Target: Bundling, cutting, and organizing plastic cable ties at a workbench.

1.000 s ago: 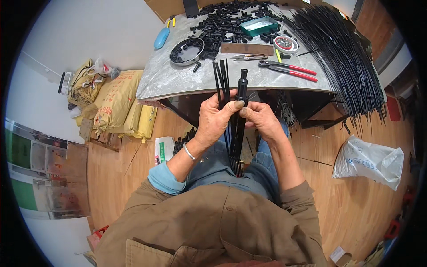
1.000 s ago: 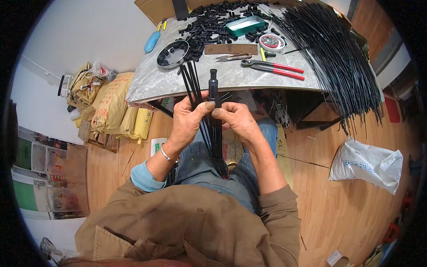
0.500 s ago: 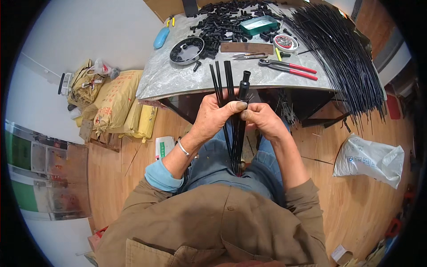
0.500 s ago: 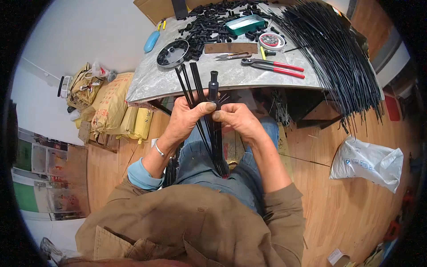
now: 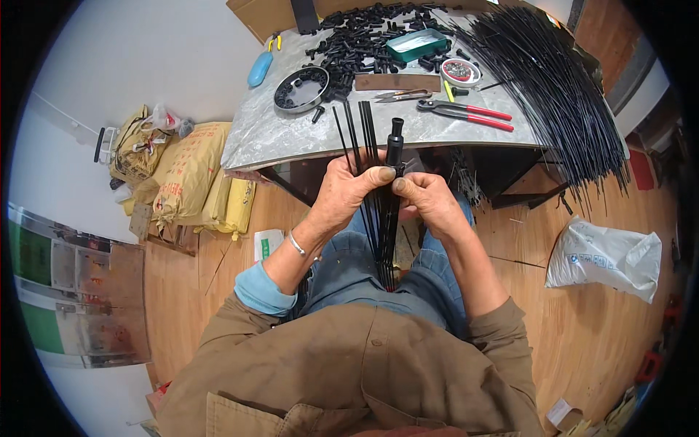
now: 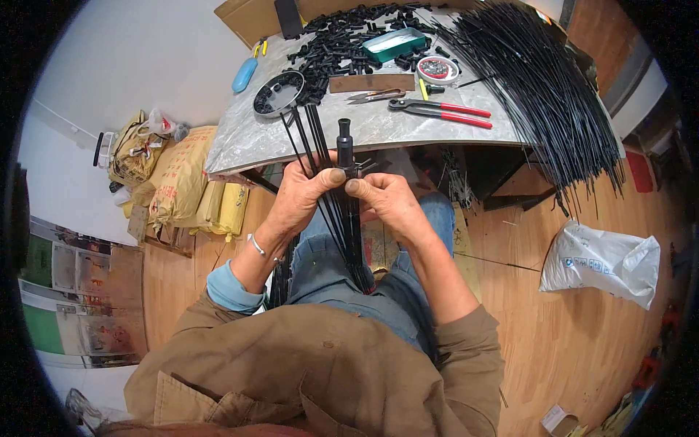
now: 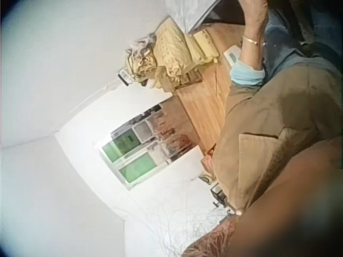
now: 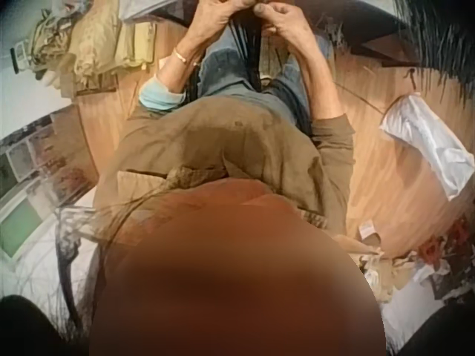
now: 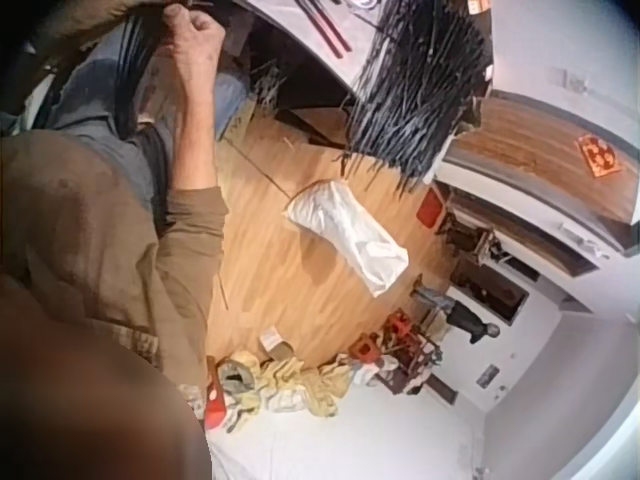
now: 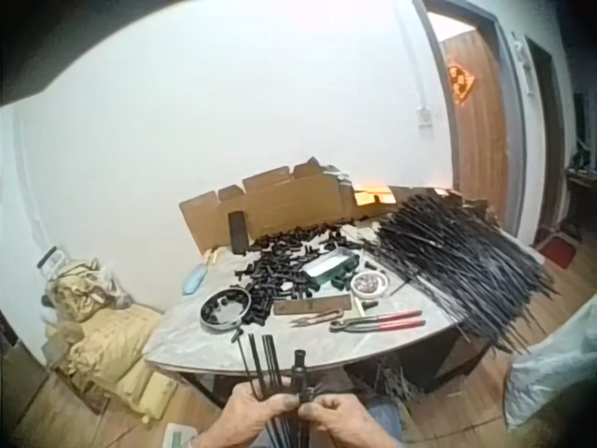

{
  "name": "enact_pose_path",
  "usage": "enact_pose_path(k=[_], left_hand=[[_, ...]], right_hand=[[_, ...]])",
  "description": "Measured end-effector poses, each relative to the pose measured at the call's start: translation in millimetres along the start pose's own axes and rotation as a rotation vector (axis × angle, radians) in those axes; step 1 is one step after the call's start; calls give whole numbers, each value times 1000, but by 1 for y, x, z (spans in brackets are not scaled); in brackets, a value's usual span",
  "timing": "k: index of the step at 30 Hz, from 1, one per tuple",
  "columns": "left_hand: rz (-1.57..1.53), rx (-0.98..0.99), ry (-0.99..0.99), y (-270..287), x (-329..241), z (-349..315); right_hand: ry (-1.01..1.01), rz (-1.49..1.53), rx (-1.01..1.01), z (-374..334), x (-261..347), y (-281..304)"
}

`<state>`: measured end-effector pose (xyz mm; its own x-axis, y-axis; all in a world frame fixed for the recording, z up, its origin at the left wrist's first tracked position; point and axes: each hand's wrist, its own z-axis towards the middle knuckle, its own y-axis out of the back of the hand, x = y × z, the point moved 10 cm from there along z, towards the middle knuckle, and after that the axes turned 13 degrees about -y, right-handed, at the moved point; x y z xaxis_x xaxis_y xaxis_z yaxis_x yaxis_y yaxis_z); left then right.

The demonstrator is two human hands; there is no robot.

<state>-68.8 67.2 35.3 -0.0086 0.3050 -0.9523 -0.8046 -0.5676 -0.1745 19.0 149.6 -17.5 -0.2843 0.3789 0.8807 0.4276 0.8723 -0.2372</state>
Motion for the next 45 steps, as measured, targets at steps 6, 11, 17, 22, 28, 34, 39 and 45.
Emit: enact_pose_path(k=[6, 11, 17, 22, 28, 34, 39, 45], left_hand=[[-62, 99, 56, -11, 8, 3], [-2, 171, 58, -19, -4, 5], [-40, 269, 69, -25, -2, 6], [-161, 372, 79, -34, 3, 1], [-185, 208, 119, -33, 4, -7], [-71, 27, 34, -32, 8, -8], [94, -110, -61, -14, 9, -4], [117, -92, -80, -24, 9, -4]], right_hand=[[-69, 156, 132, 5, -11, 2], [-72, -16, 15, -8, -5, 7], [-94, 75, 111, -9, -7, 3], [-95, 101, 113, -10, -6, -4], [7, 274, 107, -3, 6, -10], [63, 332, 93, -3, 11, -15], [358, 163, -186, -24, 36, -1], [321, -122, -281, -41, 54, 7]])
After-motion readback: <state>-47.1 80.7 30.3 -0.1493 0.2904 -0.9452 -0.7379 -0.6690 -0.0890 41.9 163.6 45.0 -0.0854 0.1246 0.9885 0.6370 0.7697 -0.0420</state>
